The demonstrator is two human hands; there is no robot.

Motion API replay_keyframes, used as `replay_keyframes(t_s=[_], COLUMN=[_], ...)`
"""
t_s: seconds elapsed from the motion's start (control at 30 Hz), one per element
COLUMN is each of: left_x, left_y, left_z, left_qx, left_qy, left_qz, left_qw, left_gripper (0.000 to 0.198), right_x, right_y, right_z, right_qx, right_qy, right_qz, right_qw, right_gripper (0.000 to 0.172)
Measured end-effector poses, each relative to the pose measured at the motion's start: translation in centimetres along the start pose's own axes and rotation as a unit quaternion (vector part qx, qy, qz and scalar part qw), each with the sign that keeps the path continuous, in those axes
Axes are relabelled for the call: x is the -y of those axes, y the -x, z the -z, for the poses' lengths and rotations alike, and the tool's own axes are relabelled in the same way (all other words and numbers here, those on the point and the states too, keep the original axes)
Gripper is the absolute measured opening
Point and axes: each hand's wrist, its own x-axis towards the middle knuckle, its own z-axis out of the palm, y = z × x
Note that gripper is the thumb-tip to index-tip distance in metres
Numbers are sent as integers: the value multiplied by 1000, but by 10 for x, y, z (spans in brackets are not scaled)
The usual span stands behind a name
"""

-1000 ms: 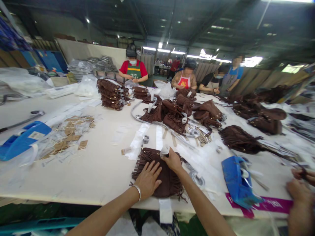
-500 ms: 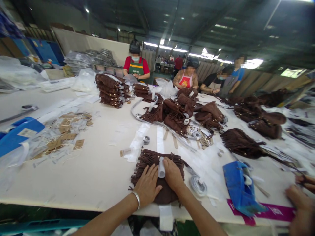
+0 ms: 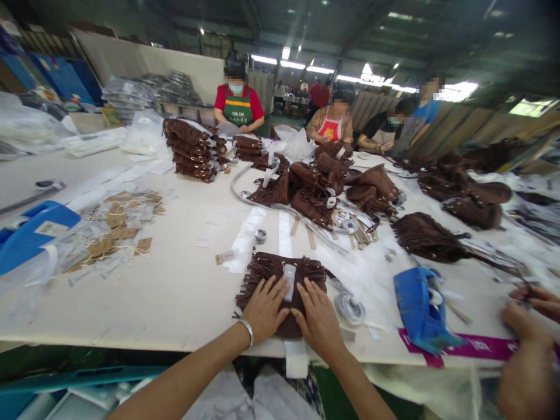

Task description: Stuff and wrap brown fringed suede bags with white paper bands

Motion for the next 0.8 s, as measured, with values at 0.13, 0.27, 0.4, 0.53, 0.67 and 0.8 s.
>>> replay_keyframes(t_s=[0.13, 0.27, 0.4, 0.53, 0.67, 0.8], left_x=[-1, -2, 0, 1, 1, 1], left_y=[-1, -4, -4, -4, -7, -8], left_z=[-3, -2, 4, 12, 12, 5], left_qx=[1, 12, 30, 66, 110, 125], left_qy=[-20, -27, -4, 15, -3, -40], left_qz=[5, 12, 6, -5, -16, -16], left_qw=[1000, 999, 1000, 998, 994, 991], left_gripper=[62, 64, 66, 77, 109, 127], right_x=[-8, -20, -38, -49, -37, -3], right_y=[38, 39, 25, 10, 14, 54], right_z=[2, -8, -19, -21, -8, 0], right_qx=[16, 40, 34, 26, -14, -101], right_qy=[-53, -78, -94, -114, -102, -77], right_qz=[-2, 16, 23, 27, 14, -114], right_qw=[998, 996, 995, 993, 995, 985], right_gripper=[73, 79, 70, 73, 73, 47])
